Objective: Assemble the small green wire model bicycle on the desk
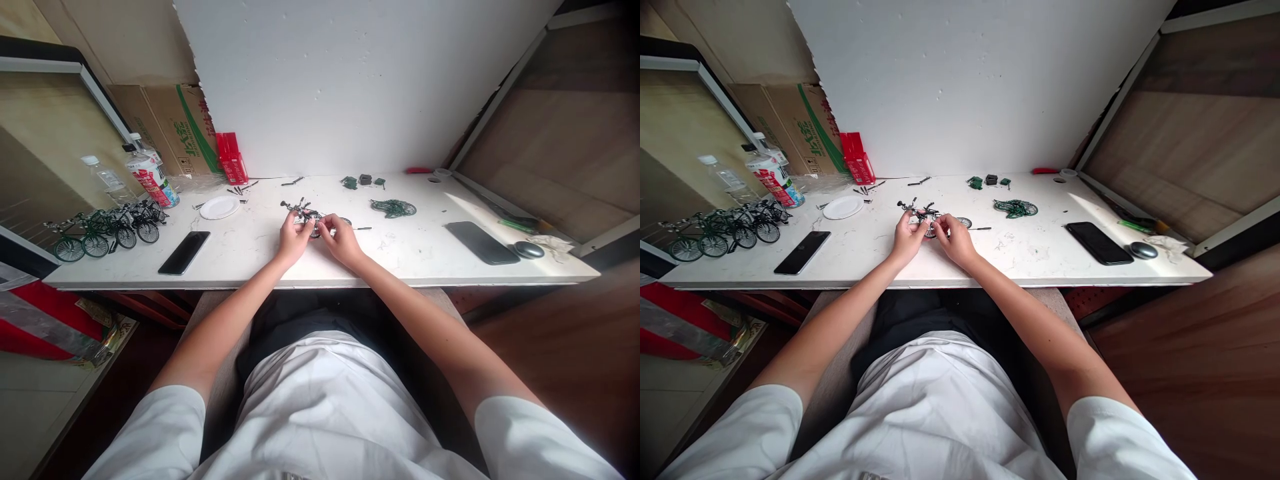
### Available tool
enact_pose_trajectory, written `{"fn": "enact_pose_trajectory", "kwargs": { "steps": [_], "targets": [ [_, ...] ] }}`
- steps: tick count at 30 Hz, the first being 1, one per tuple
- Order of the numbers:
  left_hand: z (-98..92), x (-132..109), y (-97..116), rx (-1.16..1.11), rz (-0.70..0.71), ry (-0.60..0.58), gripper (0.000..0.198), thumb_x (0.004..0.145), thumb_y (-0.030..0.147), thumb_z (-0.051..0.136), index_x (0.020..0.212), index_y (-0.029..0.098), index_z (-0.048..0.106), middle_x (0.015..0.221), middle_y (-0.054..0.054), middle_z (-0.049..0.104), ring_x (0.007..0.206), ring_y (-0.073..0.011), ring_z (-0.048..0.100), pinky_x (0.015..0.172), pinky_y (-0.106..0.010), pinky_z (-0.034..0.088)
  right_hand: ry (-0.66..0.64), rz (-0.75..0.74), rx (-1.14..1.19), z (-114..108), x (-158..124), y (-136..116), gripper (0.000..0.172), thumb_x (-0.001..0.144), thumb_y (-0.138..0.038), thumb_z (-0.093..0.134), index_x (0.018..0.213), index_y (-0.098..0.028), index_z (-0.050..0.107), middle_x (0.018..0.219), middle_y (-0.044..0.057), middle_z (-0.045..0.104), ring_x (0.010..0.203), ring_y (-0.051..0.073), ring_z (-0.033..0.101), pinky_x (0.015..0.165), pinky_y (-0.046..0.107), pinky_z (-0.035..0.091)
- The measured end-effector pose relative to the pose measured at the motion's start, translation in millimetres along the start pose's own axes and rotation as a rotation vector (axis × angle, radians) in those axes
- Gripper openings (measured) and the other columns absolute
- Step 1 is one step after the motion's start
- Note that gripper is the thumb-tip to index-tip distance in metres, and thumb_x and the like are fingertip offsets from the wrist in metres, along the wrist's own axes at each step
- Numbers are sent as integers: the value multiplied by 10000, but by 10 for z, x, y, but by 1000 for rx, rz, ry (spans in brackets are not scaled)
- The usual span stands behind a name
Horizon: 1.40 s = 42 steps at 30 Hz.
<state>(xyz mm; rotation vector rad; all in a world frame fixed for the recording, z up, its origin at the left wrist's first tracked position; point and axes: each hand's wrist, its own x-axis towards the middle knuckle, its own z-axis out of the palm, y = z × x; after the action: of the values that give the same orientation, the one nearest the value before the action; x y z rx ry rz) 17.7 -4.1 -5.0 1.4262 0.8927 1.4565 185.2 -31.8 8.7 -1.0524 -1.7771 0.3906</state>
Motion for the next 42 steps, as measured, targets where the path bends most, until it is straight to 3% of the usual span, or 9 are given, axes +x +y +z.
{"fn": "enact_pose_trajectory", "kwargs": {
  "steps": [33,42],
  "targets": [
    [-3,-13,5,16,25,-8,640,890,632,832,1292,205,574,981,-92,840,868,-241,849,665,-291,687,28,76,188,3,43,52,535,984,-749,660,945,-219,724,920,88,772,853,236,676,792,372,549],
    [0,-29,-2,55,55,-3,594,919,594,819,1304,206,588,941,-88,847,820,-243,851,674,-310,697,-20,61,192,-9,28,47,527,1027,-748,597,978,-231,691,956,88,766,913,255,710,797,375,552]
  ]
}}
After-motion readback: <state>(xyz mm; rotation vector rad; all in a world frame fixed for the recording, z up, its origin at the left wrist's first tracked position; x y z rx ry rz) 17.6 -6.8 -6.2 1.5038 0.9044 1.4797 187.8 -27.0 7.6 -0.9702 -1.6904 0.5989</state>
